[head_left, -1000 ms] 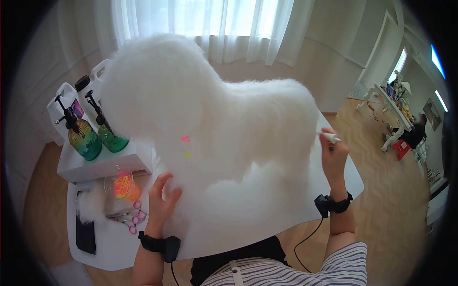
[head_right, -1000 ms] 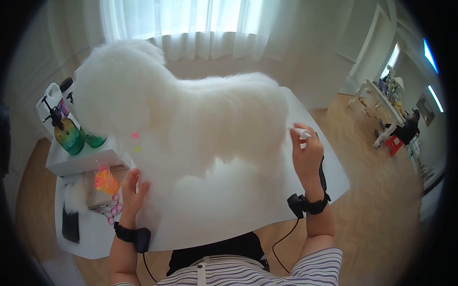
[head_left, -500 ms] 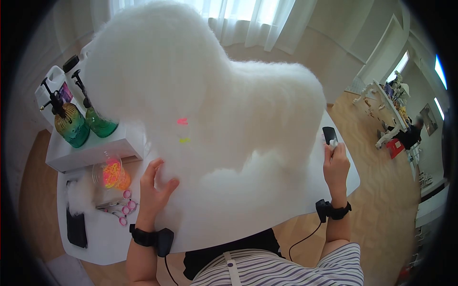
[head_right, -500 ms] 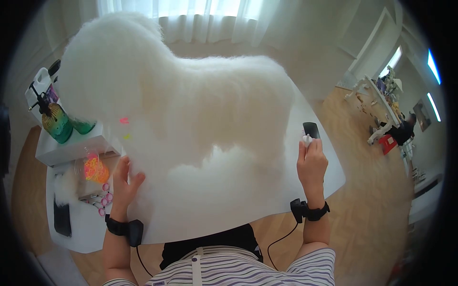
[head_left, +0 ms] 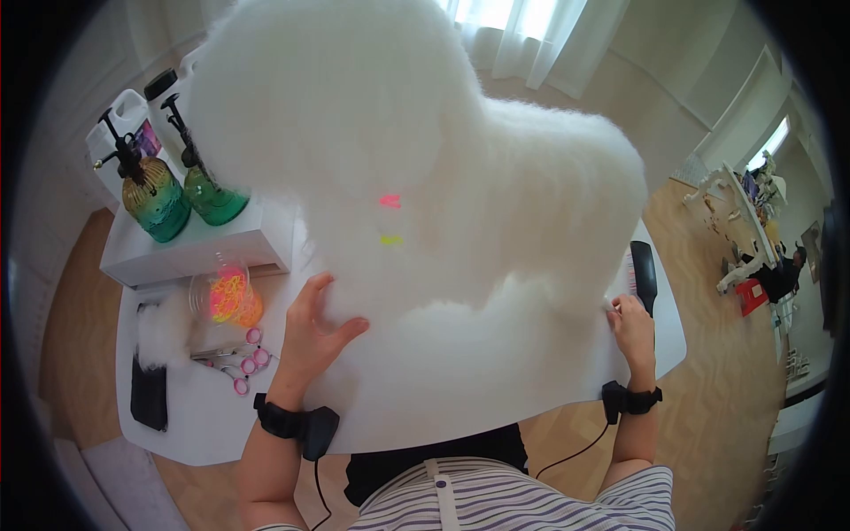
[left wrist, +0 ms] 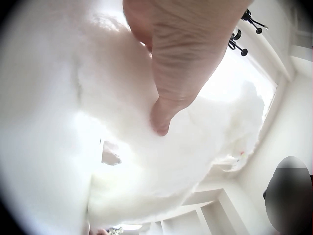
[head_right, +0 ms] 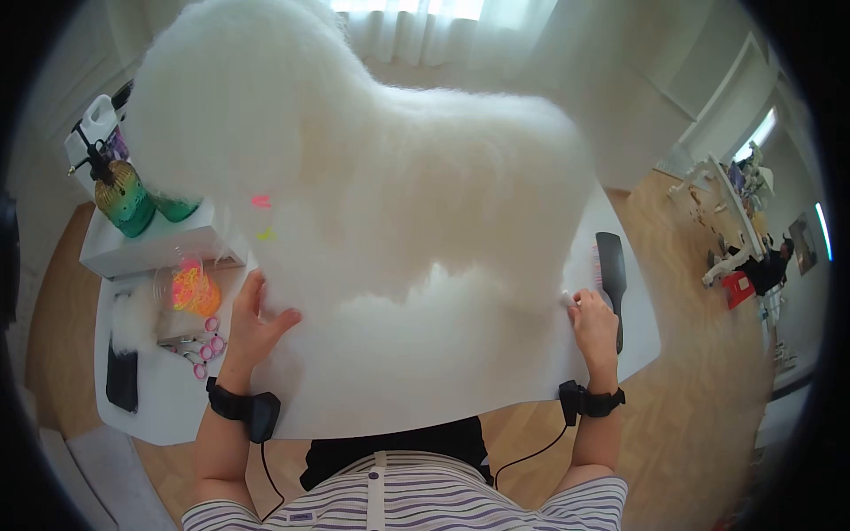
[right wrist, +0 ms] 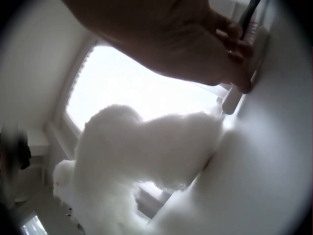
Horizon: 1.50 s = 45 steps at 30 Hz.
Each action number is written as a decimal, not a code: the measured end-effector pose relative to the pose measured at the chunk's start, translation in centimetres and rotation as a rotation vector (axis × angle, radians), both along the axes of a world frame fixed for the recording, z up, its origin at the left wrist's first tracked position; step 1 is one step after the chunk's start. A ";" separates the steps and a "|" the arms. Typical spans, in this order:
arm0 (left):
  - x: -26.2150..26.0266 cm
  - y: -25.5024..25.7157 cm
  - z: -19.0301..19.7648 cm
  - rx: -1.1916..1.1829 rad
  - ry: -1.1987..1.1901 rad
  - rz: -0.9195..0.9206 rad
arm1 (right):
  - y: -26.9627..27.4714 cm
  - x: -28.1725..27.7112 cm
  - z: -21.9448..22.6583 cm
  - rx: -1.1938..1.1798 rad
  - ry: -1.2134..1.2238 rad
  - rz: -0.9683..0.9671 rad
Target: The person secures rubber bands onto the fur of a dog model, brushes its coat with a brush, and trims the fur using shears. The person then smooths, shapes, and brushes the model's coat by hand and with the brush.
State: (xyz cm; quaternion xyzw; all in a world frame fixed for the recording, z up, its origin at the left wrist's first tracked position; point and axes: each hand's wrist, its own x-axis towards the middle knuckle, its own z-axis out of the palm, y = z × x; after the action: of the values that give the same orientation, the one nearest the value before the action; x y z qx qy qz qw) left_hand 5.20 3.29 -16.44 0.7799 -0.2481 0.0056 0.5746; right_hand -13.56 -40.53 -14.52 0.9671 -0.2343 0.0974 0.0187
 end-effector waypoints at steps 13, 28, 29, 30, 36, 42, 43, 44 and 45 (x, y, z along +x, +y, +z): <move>-0.1 1.0 2.6 0.283 -0.099 0.019 | 2.6 3.8 4.6 0.524 -0.356 0.266; 0.1 0.4 1.9 0.261 -0.140 0.040 | 4.0 8.4 3.6 0.540 -0.308 0.282; 0.0 0.3 2.1 0.255 -0.124 0.035 | 3.9 8.7 3.6 0.533 -0.318 0.265; 0.0 0.3 2.3 0.248 -0.109 0.030 | 3.7 9.0 3.6 0.526 -0.329 0.249; 0.1 0.2 1.7 0.216 -0.124 0.005 | 1.5 10.4 2.1 0.653 -0.393 0.302; 0.1 0.2 1.2 0.214 -0.162 -0.036 | 0.2 12.1 1.4 0.610 -0.356 0.314; -0.1 0.1 1.4 0.223 -0.172 -0.032 | -0.3 12.6 1.1 0.617 -0.366 0.320; -0.2 -0.1 1.6 0.242 -0.200 -0.018 | -0.6 13.0 0.7 0.590 -0.380 0.328; -0.3 -0.1 1.8 0.261 -0.227 -0.006 | -0.9 13.2 0.4 0.563 -0.393 0.334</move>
State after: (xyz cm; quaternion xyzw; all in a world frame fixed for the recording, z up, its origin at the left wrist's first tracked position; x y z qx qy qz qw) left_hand 4.87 3.21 -14.65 0.8415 -0.3125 0.0597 0.4366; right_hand -0.32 -41.46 -14.15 0.9222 -0.0901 0.2144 -0.3091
